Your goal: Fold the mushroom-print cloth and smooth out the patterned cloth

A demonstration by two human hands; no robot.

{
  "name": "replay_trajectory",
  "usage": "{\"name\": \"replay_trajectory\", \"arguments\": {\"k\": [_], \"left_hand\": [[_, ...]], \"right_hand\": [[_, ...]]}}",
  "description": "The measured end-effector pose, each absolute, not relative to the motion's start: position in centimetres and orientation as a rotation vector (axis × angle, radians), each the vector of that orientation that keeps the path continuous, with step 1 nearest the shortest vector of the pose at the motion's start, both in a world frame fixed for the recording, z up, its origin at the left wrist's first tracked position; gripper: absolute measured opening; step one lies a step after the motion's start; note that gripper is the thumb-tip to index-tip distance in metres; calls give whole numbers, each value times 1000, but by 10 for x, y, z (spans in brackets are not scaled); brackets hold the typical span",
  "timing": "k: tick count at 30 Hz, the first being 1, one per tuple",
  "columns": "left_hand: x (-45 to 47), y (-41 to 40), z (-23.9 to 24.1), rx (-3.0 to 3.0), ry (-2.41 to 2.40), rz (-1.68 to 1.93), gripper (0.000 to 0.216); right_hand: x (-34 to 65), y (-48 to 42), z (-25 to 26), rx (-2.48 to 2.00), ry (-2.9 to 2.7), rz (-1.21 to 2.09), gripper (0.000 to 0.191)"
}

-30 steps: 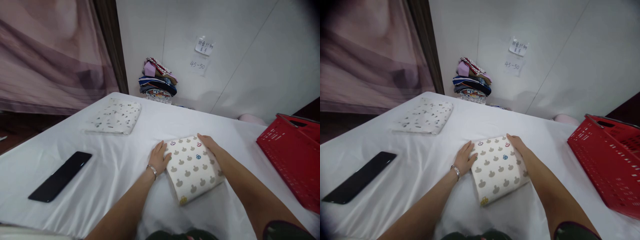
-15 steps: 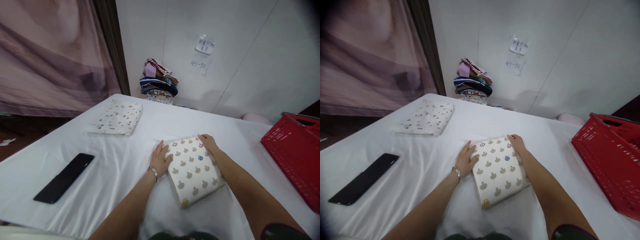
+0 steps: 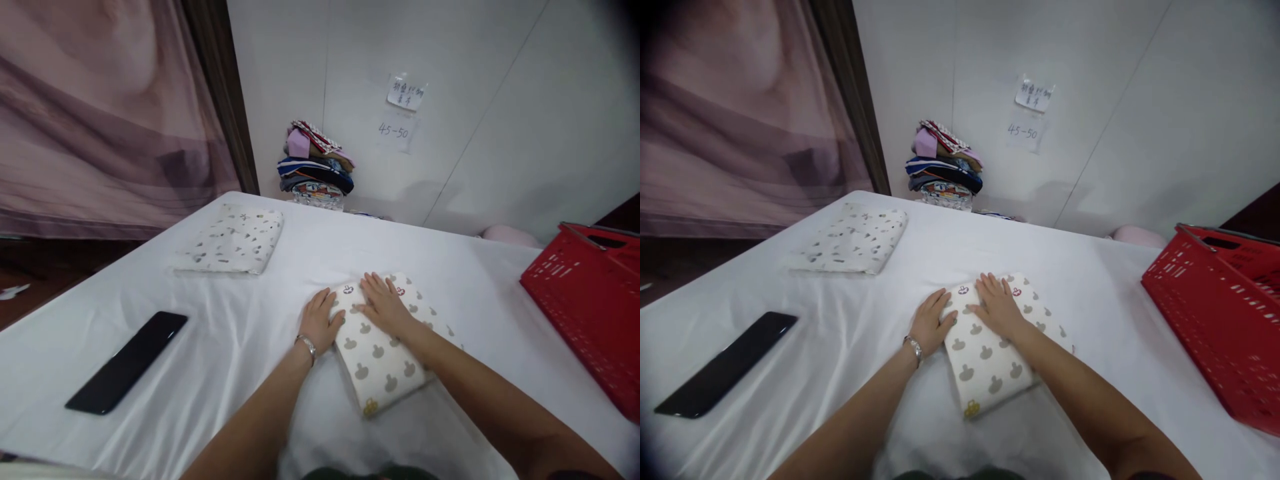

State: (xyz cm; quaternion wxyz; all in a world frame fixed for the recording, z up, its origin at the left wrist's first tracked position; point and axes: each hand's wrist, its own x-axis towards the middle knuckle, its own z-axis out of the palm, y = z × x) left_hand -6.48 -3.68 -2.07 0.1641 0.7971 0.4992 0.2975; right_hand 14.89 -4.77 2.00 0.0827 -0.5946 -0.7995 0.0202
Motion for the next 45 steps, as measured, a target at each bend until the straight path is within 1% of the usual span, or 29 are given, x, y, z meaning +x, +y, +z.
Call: {"name": "replay_trajectory", "arguments": {"k": [3, 6, 10, 16, 19, 28, 34, 37, 40, 42, 45], "left_hand": [[-65, -36, -23, 2289, 1409, 872, 44], [-65, -35, -23, 2295, 1409, 863, 44], [-65, -36, -21, 2284, 1412, 837, 45], [-65, -36, -19, 2248, 1410, 773, 48], [-65, -36, -17, 2243, 1407, 767, 47], [-66, -36, -18, 2252, 1399, 790, 46], [-66, -36, -20, 2254, 1400, 783, 47], [-66, -36, -20, 2257, 1400, 779, 47], [-66, -35, -20, 2259, 1401, 793, 46], [-66, -35, -20, 2262, 1406, 798, 46], [-66, -34, -20, 2277, 1404, 816, 45]], "right_hand": [[142, -50, 17, -1789, -2448, 184, 68], [142, -47, 17, -1817, -2445, 224, 70], [149, -45, 20, -1846, -2424, 213, 72], [187, -40, 14, -2127, -2235, 152, 72], [197, -37, 10, -2152, -2233, 151, 72], [215, -35, 6, -2240, -2020, 253, 68], [222, -34, 1, -2197, -2015, 296, 70], [220, -34, 6, -2207, -1998, 315, 70], [204, -38, 17, -2254, -2016, 263, 68], [183, -43, 25, -2188, -2106, 214, 68], [145, -53, 32, -1925, -2338, 220, 71]]}}
